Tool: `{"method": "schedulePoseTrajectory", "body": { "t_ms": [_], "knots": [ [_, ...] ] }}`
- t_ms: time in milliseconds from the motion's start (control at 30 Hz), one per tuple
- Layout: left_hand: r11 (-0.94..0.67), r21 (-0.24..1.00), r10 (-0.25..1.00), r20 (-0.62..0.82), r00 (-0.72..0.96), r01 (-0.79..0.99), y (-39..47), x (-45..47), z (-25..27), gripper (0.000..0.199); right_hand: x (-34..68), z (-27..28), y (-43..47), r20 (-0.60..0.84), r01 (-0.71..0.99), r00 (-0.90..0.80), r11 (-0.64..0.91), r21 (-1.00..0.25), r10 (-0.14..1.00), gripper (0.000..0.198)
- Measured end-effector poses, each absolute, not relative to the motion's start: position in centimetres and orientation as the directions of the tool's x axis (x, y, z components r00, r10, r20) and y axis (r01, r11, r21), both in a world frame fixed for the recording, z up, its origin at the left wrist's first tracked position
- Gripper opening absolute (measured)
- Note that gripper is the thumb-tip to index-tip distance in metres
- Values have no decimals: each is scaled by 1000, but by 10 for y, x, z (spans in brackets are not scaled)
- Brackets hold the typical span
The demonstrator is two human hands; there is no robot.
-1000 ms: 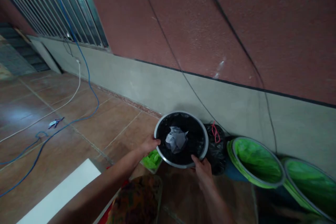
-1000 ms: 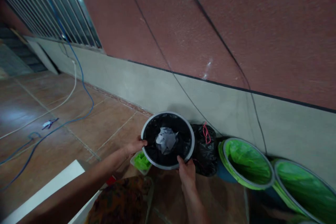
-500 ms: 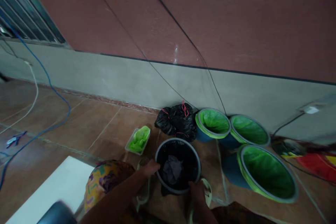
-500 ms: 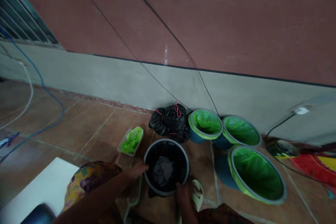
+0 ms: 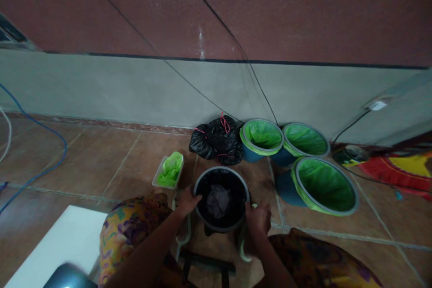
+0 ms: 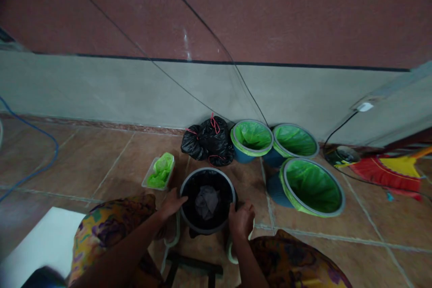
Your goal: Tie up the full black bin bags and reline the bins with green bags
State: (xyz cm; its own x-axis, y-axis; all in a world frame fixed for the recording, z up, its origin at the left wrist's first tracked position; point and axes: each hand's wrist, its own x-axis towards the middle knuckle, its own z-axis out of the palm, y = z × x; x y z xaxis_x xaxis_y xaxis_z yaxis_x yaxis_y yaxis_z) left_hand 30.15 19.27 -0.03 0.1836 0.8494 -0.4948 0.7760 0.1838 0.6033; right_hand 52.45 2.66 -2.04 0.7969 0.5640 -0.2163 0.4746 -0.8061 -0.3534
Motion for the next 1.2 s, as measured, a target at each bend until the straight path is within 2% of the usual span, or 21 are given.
{"method": "schedulePoseTrajectory", "body": {
  "t_ms": [67, 100, 267, 567, 700, 933, 1033, 1200],
  "knots": [
    [27, 494, 915, -363, 177, 869, 195, 304, 0, 39, 528, -12, 36, -173, 491, 808, -805, -332, 564, 49],
    [-18, 447, 921, -340, 189, 894, 196, 305, 0, 39, 528, -10, 40, -183, 503, 796, -799, -331, 577, 44],
    [-76, 289, 876, -438, 202, 954, 192, 308, 4, 23, 521, -16, 42, -302, 507, 758, -813, -286, 578, 36],
    [-113, 255, 873, -436, 219, 960, 193, 309, 6, 24, 530, -18, 44, -375, 572, 707, -797, -194, 599, 31],
    [-100, 285, 874, -432, 221, 953, 192, 309, 9, 23, 530, -19, 42, -375, 566, 711, -801, -197, 595, 31],
    [-29, 333, 884, -432, 180, 942, 190, 306, 15, 20, 525, -18, 39, -337, 519, 735, -808, -278, 588, 33],
    [-85, 392, 917, -329, 226, 916, 194, 305, 13, 17, 528, -15, 39, -341, 492, 741, -814, -310, 578, 35],
    [-153, 630, 946, -128, 296, 762, 208, 310, 14, 17, 550, -12, 39, -364, 433, 698, -769, -470, 616, 30]
  ]
}}
